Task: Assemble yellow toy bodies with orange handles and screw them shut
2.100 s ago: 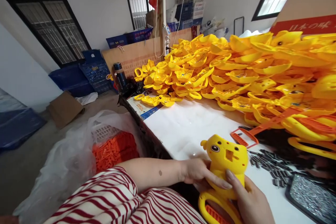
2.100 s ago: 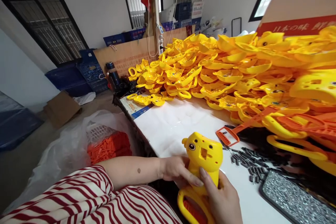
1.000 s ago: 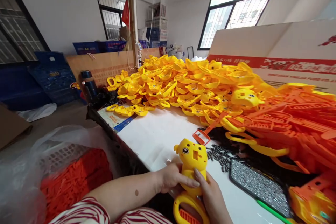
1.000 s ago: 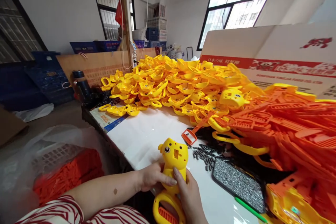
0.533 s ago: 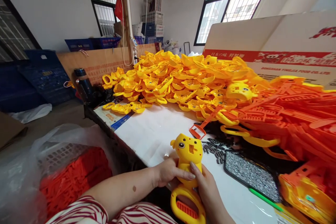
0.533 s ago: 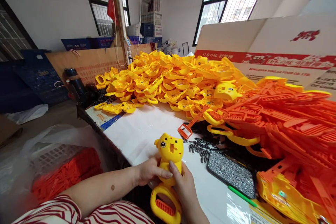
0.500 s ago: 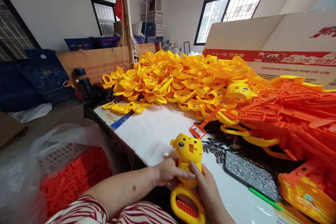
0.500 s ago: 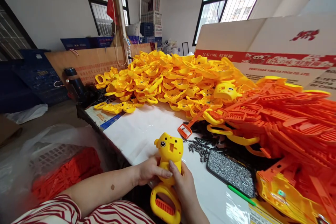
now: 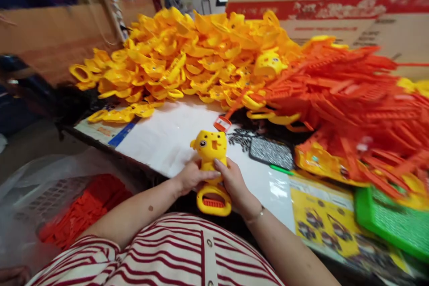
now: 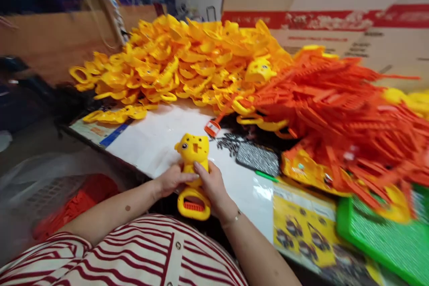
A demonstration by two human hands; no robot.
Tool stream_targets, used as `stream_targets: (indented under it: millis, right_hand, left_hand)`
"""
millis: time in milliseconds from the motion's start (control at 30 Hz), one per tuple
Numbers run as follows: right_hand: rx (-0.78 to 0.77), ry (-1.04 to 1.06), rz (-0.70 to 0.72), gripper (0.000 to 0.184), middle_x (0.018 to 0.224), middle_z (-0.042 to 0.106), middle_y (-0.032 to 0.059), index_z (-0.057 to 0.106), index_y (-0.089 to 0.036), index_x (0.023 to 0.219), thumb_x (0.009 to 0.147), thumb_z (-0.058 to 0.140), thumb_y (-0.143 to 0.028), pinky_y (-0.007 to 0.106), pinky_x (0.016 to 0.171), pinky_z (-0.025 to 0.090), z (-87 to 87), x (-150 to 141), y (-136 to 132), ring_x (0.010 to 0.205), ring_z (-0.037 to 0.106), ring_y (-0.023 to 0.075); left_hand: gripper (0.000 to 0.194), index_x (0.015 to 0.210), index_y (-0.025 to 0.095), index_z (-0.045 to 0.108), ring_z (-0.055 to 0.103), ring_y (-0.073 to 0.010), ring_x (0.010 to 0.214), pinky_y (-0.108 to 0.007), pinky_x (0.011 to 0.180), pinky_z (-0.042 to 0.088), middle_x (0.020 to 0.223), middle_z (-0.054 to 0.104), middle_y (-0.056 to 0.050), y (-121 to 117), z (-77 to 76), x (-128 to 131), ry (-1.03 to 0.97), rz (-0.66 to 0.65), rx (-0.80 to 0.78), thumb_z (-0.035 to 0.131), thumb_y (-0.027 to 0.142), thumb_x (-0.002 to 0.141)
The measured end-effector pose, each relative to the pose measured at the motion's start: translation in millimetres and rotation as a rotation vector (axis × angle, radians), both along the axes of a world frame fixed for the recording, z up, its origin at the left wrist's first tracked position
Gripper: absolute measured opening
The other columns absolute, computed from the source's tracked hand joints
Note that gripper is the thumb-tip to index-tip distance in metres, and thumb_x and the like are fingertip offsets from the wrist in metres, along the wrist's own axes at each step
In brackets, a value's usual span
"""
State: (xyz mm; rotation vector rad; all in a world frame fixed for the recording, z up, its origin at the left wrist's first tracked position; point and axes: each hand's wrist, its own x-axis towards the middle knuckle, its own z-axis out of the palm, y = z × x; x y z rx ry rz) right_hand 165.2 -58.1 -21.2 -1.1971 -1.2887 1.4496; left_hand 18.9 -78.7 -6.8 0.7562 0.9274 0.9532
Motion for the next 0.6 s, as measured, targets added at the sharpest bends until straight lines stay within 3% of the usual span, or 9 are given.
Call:
stream_targets:
  millis: [100, 233, 467, 600]
  right_hand:
    - [0.048, -0.003, 0.032, 0.052, 0.089, 0.069, 0.0078, 0.065, -0.012, 0.093, 0.074, 0.064, -0.060, 0.030, 0.072, 0.049, 8.9, -5, -1, 0.080, 0.059, 0.0188]
    - [0.063, 0.017, 0.034, 0.049, 0.080, 0.064, 0.0042, 0.062, -0.014, 0.090, 0.071, 0.066, -0.059, 0.028, 0.065, 0.046, 23.2, -11, -6, 0.072, 0.054, 0.0162]
    - [0.173, -0.085, -0.015, 0.048, 0.076, 0.060, 0.0029, 0.060, -0.016, 0.084, 0.068, 0.066, -0.061, 0.029, 0.064, 0.044, 27.3, -16, -9, 0.069, 0.051, 0.0153]
    - [0.174, -0.143, 0.039, 0.050, 0.078, 0.061, 0.0033, 0.060, -0.016, 0.086, 0.070, 0.063, -0.064, 0.030, 0.065, 0.043, 33.4, -16, -5, 0.071, 0.052, 0.0159]
  left_hand:
    - [0.063, 0.118, 0.013, 0.065, 0.068, -0.0221, 0.094, -0.033, 0.087, 0.052, 0.109, 0.072, -0.011, -3, 2.6, -7, 0.050, -0.005, 0.010, 0.087, 0.031, 0.062]
    - [0.059, 0.108, 0.012, 0.070, 0.069, -0.0212, 0.089, -0.030, 0.082, 0.054, 0.102, 0.074, -0.010, -6, 11.0, -13, 0.052, -0.028, 0.025, 0.089, 0.029, 0.055]
    - [0.057, 0.097, 0.013, 0.072, 0.071, -0.0227, 0.081, -0.029, 0.073, 0.055, 0.088, 0.076, -0.008, 0, 12.5, -24, 0.034, -0.074, -0.003, 0.092, 0.029, 0.047]
    - [0.058, 0.098, 0.015, 0.071, 0.072, -0.0233, 0.083, -0.030, 0.075, 0.056, 0.087, 0.075, -0.006, 2, 17.9, -26, 0.051, -0.062, 0.020, 0.092, 0.034, 0.047]
